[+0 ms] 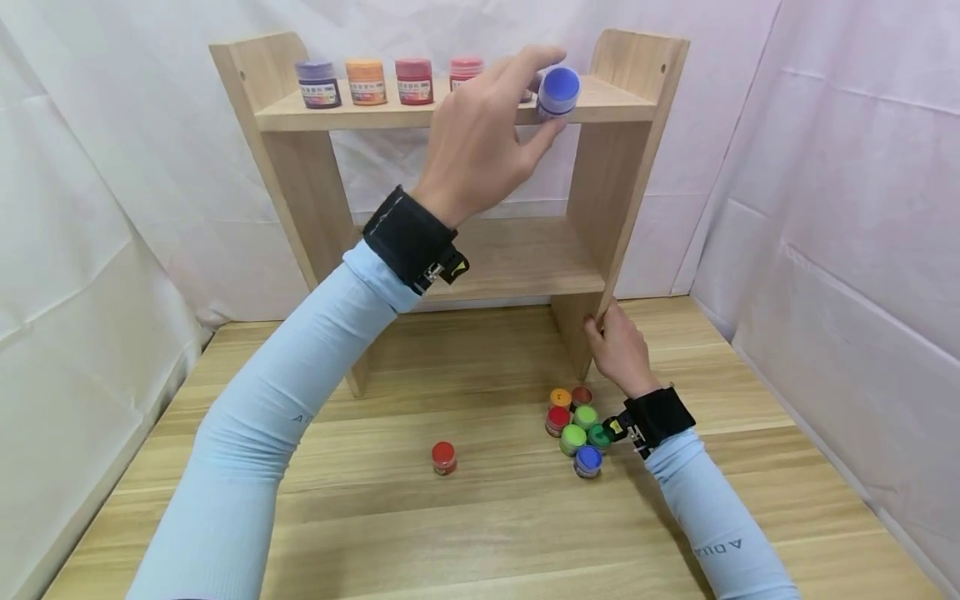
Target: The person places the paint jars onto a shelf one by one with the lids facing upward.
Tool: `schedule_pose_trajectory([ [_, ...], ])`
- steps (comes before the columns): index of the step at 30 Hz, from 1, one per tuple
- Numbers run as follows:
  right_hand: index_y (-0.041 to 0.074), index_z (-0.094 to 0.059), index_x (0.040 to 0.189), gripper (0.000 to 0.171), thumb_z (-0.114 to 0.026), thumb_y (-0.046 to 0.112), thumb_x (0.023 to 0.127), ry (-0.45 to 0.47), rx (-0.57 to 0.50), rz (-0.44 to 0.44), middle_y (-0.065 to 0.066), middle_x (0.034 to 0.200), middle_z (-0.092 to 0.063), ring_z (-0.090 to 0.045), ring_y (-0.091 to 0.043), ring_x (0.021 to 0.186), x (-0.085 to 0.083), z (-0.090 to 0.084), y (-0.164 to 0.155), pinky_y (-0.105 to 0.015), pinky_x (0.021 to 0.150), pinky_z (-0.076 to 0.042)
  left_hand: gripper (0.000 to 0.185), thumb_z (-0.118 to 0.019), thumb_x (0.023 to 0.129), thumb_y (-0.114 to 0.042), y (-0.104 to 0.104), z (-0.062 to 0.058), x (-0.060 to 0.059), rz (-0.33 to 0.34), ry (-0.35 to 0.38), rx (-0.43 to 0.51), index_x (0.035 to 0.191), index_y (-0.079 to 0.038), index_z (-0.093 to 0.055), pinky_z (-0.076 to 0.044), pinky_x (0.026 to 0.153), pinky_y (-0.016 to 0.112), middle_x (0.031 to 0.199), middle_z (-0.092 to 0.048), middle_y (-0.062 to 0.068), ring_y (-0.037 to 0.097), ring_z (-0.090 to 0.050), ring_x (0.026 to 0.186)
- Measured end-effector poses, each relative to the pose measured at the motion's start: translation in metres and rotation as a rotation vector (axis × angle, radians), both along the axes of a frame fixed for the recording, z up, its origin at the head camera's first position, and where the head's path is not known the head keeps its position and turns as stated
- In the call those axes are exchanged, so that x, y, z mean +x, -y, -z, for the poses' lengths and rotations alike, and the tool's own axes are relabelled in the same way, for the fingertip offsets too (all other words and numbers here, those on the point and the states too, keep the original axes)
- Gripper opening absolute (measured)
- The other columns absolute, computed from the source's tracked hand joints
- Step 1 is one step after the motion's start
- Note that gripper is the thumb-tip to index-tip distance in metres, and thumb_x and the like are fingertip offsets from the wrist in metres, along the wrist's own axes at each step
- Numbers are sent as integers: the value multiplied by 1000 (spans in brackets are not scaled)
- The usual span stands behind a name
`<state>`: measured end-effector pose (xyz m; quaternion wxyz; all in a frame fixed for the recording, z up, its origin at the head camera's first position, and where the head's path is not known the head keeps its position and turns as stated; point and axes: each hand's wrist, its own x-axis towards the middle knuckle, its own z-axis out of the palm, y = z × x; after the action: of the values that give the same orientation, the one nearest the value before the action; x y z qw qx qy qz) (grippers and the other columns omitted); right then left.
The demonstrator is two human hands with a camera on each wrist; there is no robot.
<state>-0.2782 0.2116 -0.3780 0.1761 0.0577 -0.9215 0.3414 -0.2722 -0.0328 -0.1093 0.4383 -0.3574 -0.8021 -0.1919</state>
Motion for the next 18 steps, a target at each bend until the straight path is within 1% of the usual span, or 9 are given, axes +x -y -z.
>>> schedule_pose_trajectory([
  [2,1,-36,154,54,-43,26,107,-7,1,4,-29,145,-55,-66,-48,118,0,0,0,-63,85,-57,49,-62,101,-40,-2,-3,0,-35,6,-25,144,-16,-56,-39,66,24,128,-73,2,15,-71,105],
  [4,0,-36,154,53,-43,26,107,-14,3,4,-30,144,-55,-67,-49,117,-1,0,-1,-63,84,-57,47,-61,102,-40,-3,-6,-1,-52,9,-43,142,-17,-56,-35,64,24,130,-73,1,17,-72,104],
  [6,0,-36,154,54,-42,26,107,-13,1,2,-30,145,-54,-66,-49,117,-1,0,-1,-63,84,-57,44,-60,103,-40,-3,-8,-1,-66,11,-63,140,-17,-56,-35,64,23,132,-72,1,17,-72,105],
  [9,0,-36,153,54,-42,26,107,-8,3,2,-30,144,-55,-66,-49,118,-1,1,-1,-63,84,-57,42,-57,104,-41,-4,-10,0,-90,27,-97,139,-18,-56,-38,66,24,136,-70,0,17,-71,106],
  [12,-1,-35,154,54,-42,26,107,-2,1,1,-30,144,-54,-66,-49,119,-1,1,-1,-63,85,-57,42,-55,104,-42,-6,-12,1,-116,32,-123,139,-18,-55,-37,66,24,136,-69,-1,17,-68,96],
  [14,-1,-35,154,54,-42,26,107,-1,-3,-2,-30,145,-54,-65,-49,119,-1,0,0,-64,84,-57,43,-54,105,-42,-7,-14,0,-131,29,-131,140,-18,-55,-34,66,24,136,-69,0,17,-64,87],
  [16,0,-34,155,55,-42,26,107,-5,-5,-5,-30,145,-53,-65,-50,119,-2,0,0,-64,84,-57,44,-52,105,-41,-9,-15,0,-149,30,-138,142,-17,-56,-32,65,25,135,-68,1,18,-60,83],
  [18,0,-34,155,55,-42,26,108,-6,-9,-11,-30,146,-53,-66,-50,119,-2,0,0,-63,83,-57,46,-51,105,-41,-11,-17,-1,-172,39,-148,144,-16,-56,-34,66,24,137,-65,2,19,-63,86],
])
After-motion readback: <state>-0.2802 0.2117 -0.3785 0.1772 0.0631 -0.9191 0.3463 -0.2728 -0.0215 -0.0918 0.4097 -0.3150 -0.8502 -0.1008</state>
